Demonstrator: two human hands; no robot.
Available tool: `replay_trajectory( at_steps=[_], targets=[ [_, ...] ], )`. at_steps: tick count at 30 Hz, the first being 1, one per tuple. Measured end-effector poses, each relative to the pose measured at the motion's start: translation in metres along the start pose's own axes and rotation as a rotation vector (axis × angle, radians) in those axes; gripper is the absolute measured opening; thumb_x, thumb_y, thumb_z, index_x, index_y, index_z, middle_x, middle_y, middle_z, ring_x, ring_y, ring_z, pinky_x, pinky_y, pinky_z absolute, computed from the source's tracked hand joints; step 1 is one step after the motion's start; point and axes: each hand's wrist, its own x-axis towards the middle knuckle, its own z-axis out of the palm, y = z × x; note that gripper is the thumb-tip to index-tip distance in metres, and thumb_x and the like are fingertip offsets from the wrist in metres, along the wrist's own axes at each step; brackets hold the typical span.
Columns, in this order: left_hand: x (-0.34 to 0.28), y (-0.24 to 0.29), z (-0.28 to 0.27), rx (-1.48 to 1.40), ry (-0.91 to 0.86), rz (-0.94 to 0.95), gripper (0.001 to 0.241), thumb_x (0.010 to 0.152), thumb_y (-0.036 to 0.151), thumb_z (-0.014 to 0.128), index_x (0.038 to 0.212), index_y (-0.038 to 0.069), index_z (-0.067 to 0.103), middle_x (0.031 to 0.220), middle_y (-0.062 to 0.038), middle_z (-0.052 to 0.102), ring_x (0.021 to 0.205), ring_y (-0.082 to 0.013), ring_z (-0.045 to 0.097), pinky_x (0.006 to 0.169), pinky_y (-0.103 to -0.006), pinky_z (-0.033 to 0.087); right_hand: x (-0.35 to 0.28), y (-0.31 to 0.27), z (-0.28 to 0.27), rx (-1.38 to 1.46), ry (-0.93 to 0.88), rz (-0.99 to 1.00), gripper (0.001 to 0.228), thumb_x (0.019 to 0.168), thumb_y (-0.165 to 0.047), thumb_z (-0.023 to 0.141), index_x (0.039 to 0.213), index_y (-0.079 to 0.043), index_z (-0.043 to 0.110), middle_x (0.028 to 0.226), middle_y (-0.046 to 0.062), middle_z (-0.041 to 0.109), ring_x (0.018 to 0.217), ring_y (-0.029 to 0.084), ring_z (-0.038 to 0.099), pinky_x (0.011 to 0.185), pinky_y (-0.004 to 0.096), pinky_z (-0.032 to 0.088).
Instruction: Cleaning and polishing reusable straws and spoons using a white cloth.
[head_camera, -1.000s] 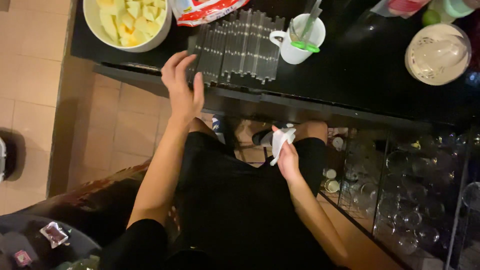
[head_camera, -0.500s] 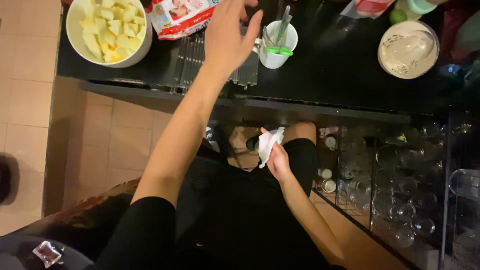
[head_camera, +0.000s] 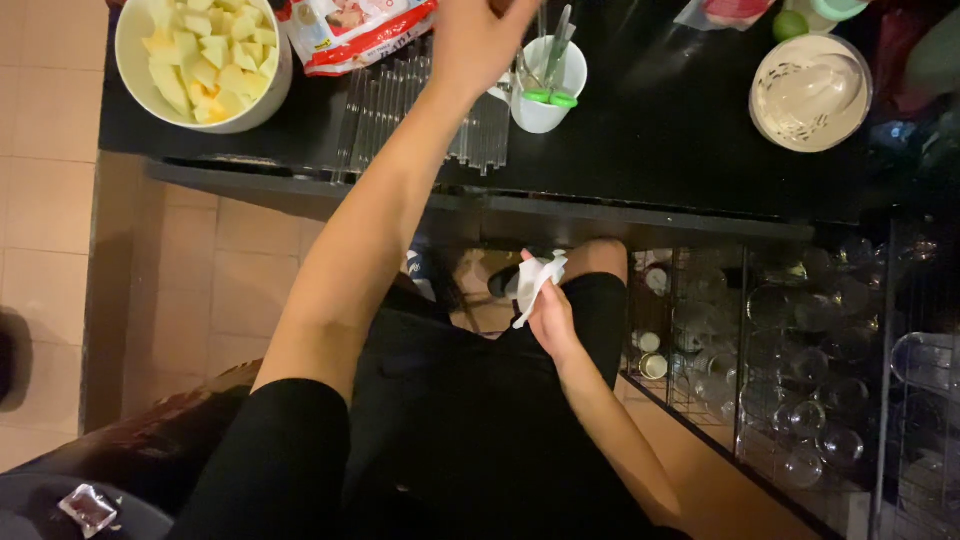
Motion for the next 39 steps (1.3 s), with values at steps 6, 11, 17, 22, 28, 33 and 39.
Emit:
replay_trajectory(
  at_steps=[6,11,17,22,28,33,39],
  targets=[
    [-0.046,0.022,-0.077,-0.444,0.320,0.153,0.013,0.104,0.010,0.071,0.107,-0.002,0.066,0.098,-0.007,0.072,0.091,-0.0161,0.067,0.082,-0.0320,0.056,-0.008,-0.008,0.019,0.063,0.023,0.008,0.055,0.109,-0.031,0.040,0.159,-0.009,0.039,0.147,0.000,0.055,0.130,0.016,0.053,0.112,0.033,0.040],
    [-0.154,0.071,-0.120,-0.455,-0.014,-0.061,0.012,0.106,0.014,0.067,0.108,0.002,0.068,0.105,-0.004,0.070,0.090,-0.0078,0.063,0.080,-0.0235,0.052,-0.023,-0.031,0.062,0.247,-0.125,0.078,0.056,0.109,-0.036,0.040,0.158,-0.008,0.039,0.140,0.005,0.060,0.124,0.021,0.058,0.108,0.038,0.045],
    [-0.293,0.012,-0.087,-0.368,-0.340,-0.495,0.019,0.099,0.019,0.070,0.109,0.004,0.075,0.091,0.001,0.075,0.076,-0.0044,0.062,0.067,-0.0221,0.049,-0.025,0.004,0.051,-0.270,-0.185,0.136,0.043,0.108,-0.026,0.048,0.142,0.000,0.055,0.124,0.006,0.069,0.111,0.019,0.065,0.096,0.035,0.051],
    [-0.323,-0.016,-0.097,-0.601,-0.162,-0.700,0.018,0.097,0.013,0.070,0.109,0.000,0.074,0.087,-0.001,0.074,0.074,-0.0070,0.066,0.068,-0.0232,0.053,-0.038,-0.012,0.097,-0.902,-0.324,0.087,0.033,0.106,-0.022,0.051,0.130,-0.005,0.067,0.105,0.000,0.070,0.093,0.010,0.063,0.086,0.027,0.052],
    [-0.326,-0.026,-0.105,-0.635,0.127,-0.573,0.017,0.100,0.011,0.069,0.112,0.000,0.071,0.102,-0.002,0.074,0.091,-0.0054,0.067,0.084,-0.0210,0.053,-0.051,-0.015,0.098,-0.905,-0.278,0.158,0.038,0.111,-0.025,0.045,0.123,-0.006,0.075,0.085,-0.003,0.064,0.072,0.007,0.054,0.067,0.024,0.045],
    [-0.310,0.005,-0.106,-0.589,-0.014,-0.589,0.015,0.099,0.010,0.070,0.111,0.001,0.074,0.096,-0.001,0.075,0.085,-0.0039,0.067,0.076,-0.0199,0.053,-0.055,-0.027,0.118,-0.857,-0.267,0.064,0.033,0.107,-0.019,0.049,0.127,-0.004,0.069,0.097,-0.003,0.068,0.087,0.007,0.063,0.079,0.024,0.052],
    [-0.286,0.022,-0.130,-0.174,0.006,-0.347,0.014,0.092,0.007,0.080,0.105,0.002,0.080,0.085,-0.003,0.072,0.075,-0.0065,0.060,0.068,-0.0223,0.048,-0.055,-0.022,0.129,-0.820,-0.149,-0.097,0.028,0.098,-0.008,0.063,0.123,0.002,0.070,0.115,0.006,0.076,0.101,0.014,0.072,0.090,0.029,0.057]
  ],
)
